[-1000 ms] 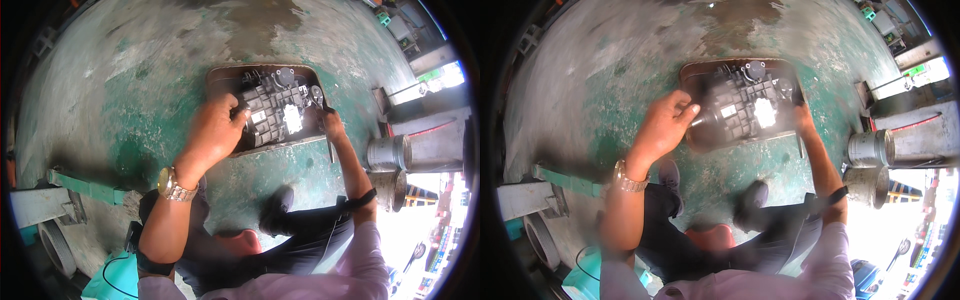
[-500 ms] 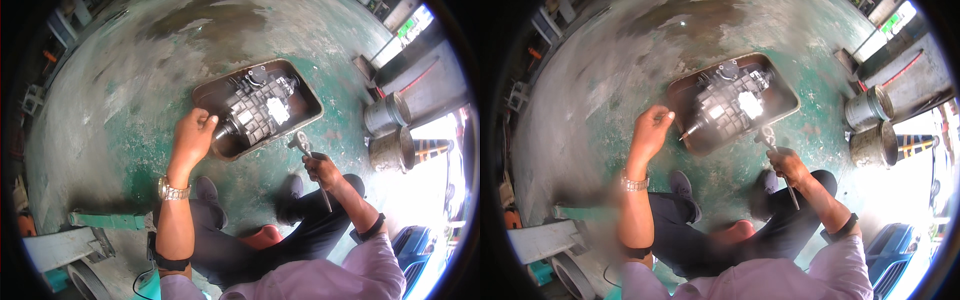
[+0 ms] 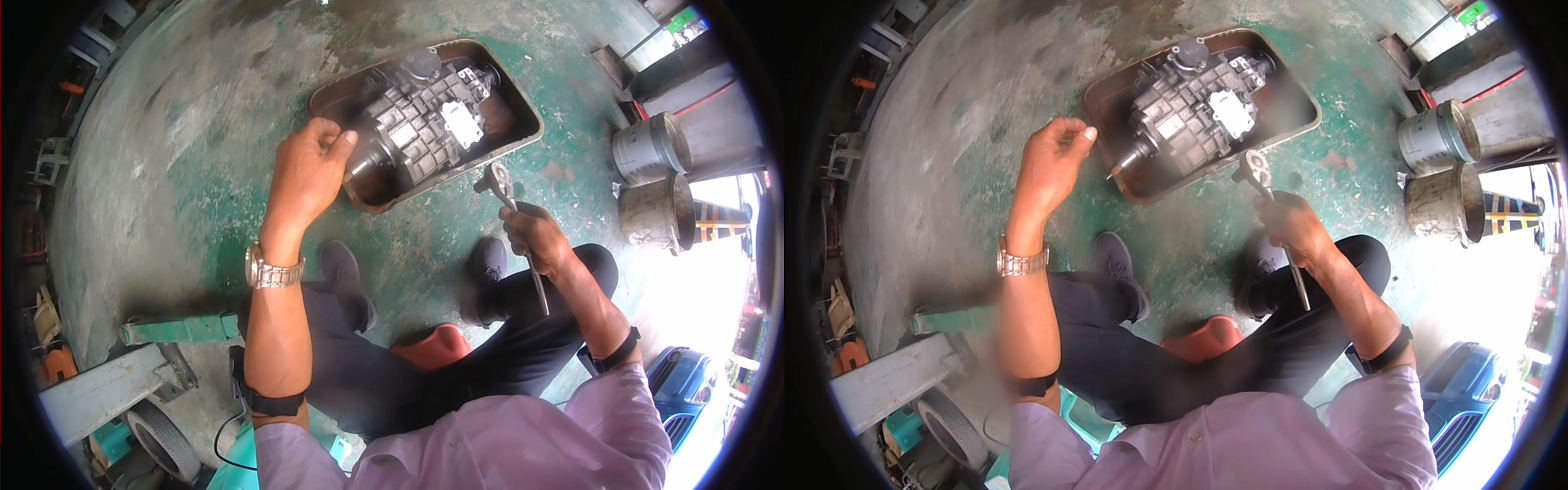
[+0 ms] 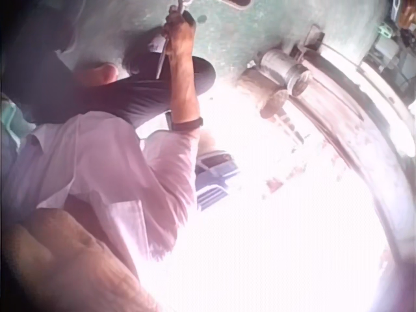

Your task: The person sits on a low stool and uses a ratchet wrench to loosen and remove bolts from a transmission casing placed in a metal tray. They remove a small cover plate and continue to loosen additional bolts on the transmission.

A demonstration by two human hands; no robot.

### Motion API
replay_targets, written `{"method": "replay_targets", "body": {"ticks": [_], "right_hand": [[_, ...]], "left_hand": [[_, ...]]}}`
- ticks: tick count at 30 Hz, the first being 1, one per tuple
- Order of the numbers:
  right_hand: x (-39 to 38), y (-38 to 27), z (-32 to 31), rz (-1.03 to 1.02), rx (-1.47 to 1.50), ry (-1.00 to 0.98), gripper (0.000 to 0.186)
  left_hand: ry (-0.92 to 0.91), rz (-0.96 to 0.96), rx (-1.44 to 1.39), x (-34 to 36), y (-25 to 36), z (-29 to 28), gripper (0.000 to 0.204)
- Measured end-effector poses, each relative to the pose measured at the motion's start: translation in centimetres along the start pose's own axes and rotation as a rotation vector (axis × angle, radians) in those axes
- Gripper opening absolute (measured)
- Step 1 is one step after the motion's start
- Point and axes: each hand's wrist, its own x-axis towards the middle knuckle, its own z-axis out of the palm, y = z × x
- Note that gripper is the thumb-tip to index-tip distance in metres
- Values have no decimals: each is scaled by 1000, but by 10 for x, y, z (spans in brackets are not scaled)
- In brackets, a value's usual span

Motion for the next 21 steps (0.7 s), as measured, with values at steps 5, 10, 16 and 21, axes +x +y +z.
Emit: {"method": "replay_targets", "body": {"ticks": [5,10,16,21], "right_hand": [[2,1,6,0,18,-21,16],[4,2,9,-13,18,-56,17],[5,7,8,-18,3,-37,19],[4,6,6,-18,-62,2,29]], "left_hand": [[36,65,-44,1,-2,-1,33],[29,71,10,0,-9,-3,34],[30,93,79,1,-19,-2,35],[-6,50,67,3,-26,1,36]]}}
